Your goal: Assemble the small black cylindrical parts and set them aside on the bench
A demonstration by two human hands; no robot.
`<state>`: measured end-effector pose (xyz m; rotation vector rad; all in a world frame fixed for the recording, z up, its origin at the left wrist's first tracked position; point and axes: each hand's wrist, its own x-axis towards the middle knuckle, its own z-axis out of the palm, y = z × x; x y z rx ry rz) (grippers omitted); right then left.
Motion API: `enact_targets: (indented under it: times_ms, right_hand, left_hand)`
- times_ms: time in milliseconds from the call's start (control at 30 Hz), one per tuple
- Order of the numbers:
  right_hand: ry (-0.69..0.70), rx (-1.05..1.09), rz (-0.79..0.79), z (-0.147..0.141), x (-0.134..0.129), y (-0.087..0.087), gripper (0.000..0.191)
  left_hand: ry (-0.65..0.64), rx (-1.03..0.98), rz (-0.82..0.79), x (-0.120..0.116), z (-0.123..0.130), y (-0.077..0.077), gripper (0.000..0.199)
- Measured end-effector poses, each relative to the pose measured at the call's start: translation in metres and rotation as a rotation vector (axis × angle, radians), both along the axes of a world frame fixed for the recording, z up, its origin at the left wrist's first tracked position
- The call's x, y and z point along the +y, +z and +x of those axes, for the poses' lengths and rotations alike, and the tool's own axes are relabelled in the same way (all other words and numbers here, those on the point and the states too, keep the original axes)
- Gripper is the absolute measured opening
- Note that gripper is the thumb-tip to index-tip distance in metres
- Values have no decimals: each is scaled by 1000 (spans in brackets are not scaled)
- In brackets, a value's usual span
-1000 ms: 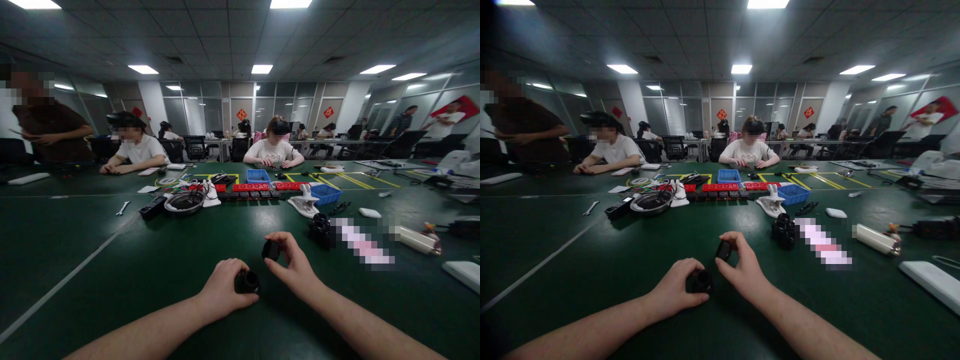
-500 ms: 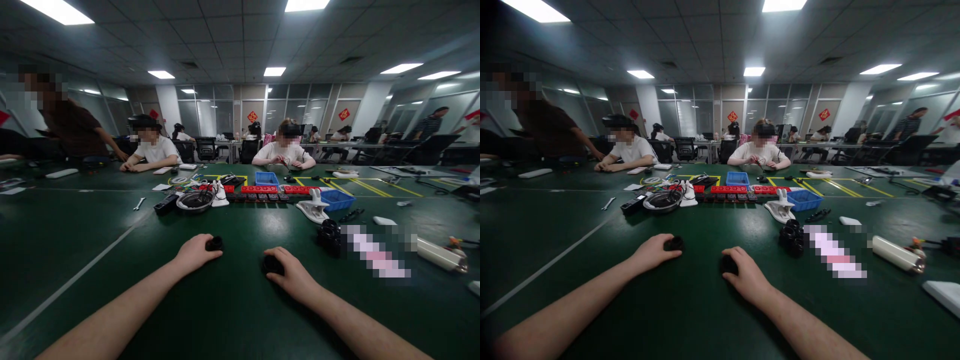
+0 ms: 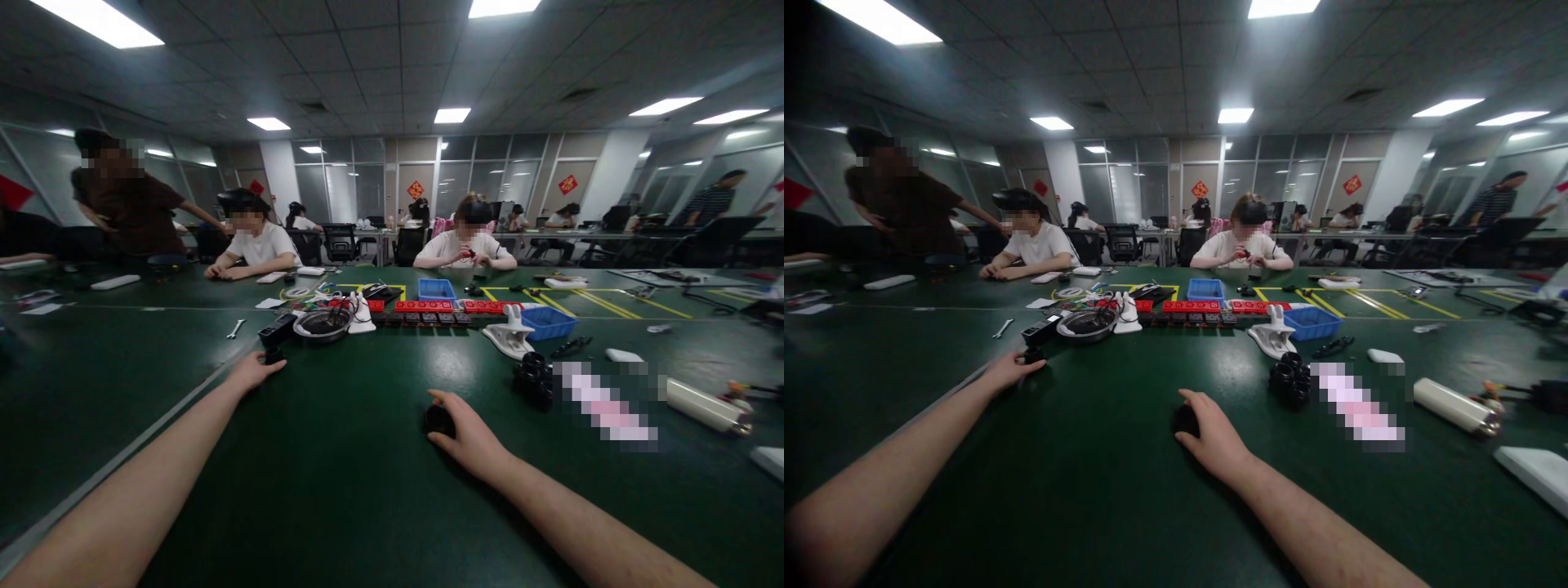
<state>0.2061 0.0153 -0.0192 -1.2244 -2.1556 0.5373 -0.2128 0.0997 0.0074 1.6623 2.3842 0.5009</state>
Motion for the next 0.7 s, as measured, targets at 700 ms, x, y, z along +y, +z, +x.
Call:
enact_targets:
  times_ms: [700]
  right_hand:
    - [-126, 333, 56, 19, 14, 6, 32]
  left_hand:
    - [-1205, 36, -37, -61, 250, 31, 44]
